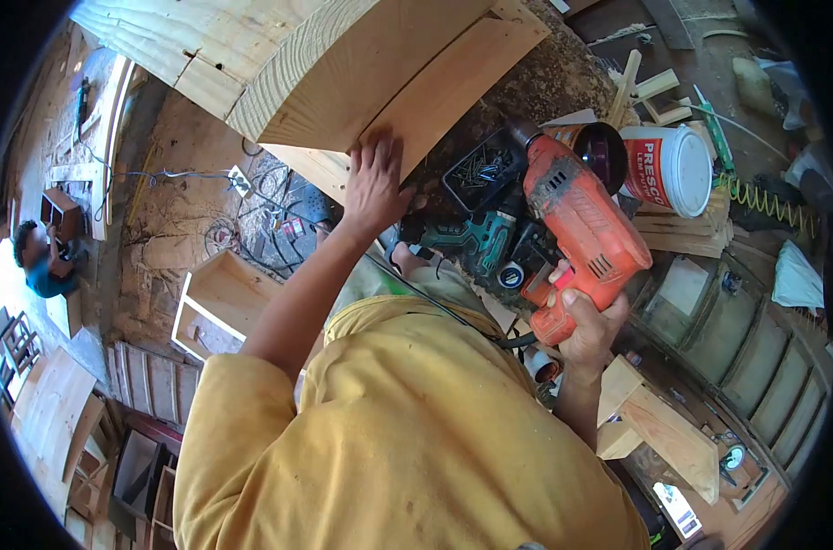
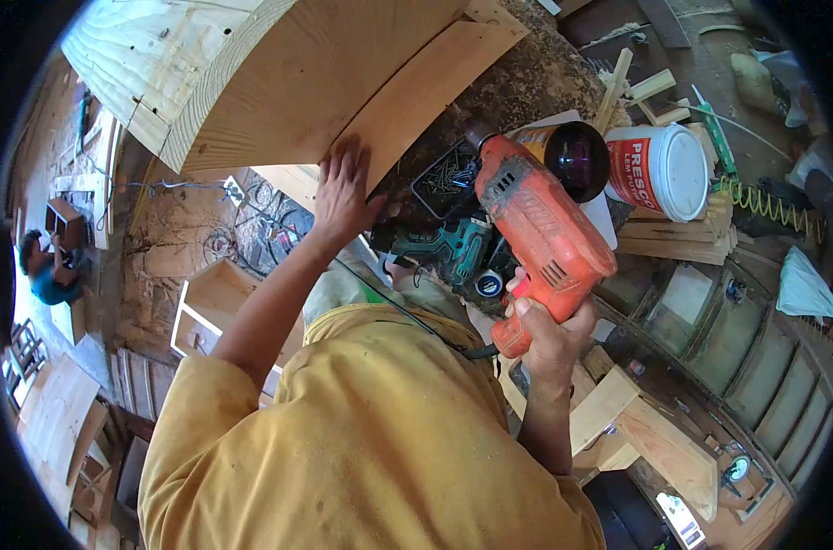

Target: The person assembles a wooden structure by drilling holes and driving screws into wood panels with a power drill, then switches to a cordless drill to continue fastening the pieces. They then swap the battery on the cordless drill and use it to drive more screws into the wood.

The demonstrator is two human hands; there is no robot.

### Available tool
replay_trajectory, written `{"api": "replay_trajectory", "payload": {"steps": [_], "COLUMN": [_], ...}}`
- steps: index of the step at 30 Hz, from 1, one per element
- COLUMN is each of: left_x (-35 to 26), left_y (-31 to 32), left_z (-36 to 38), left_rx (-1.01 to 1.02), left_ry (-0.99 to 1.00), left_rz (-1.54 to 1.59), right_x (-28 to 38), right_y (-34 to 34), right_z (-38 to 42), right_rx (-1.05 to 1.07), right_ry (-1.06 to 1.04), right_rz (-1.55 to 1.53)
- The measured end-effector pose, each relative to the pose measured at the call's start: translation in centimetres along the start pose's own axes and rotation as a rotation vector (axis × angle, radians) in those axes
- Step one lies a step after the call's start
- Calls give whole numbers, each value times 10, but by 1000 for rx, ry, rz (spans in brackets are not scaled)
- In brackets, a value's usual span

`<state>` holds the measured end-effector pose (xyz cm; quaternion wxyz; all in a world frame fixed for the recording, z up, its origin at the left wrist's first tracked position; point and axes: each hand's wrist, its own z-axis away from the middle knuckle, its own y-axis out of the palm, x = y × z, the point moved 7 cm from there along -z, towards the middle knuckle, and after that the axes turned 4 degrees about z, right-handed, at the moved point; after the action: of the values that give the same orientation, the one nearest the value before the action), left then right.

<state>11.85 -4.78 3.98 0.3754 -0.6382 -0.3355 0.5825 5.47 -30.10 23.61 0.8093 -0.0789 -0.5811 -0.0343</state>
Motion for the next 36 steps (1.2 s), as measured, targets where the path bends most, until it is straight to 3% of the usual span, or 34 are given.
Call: {"api": "replay_trajectory", "payload": {"steps": [3,6,12,18,33,36], "left_x": [0,-6,-7,-6,-6,-7], "left_y": [10,16,24,24,22,20], "left_z": [-35,-48,-40,-33,-27,-36], "left_rx": [-144,-116,-110,-235,-167,-187], "left_ry": [-16,-151,-185,-229,-340,-258], "left_rz": [116,-16,-23,-43,-13,-61], "right_x": [0,-3,-6,-5,-15,-17], "right_y": [-3,-11,-26,-36,-51,-55], "right_z": [5,11,11,7,-4,-4], "right_rx": [-17,-53,-12,-22,8,18], "right_ry": [11,-6,-53,-35,-49,-37], "right_rz": [19,25,21,-42,-89,-94]}}
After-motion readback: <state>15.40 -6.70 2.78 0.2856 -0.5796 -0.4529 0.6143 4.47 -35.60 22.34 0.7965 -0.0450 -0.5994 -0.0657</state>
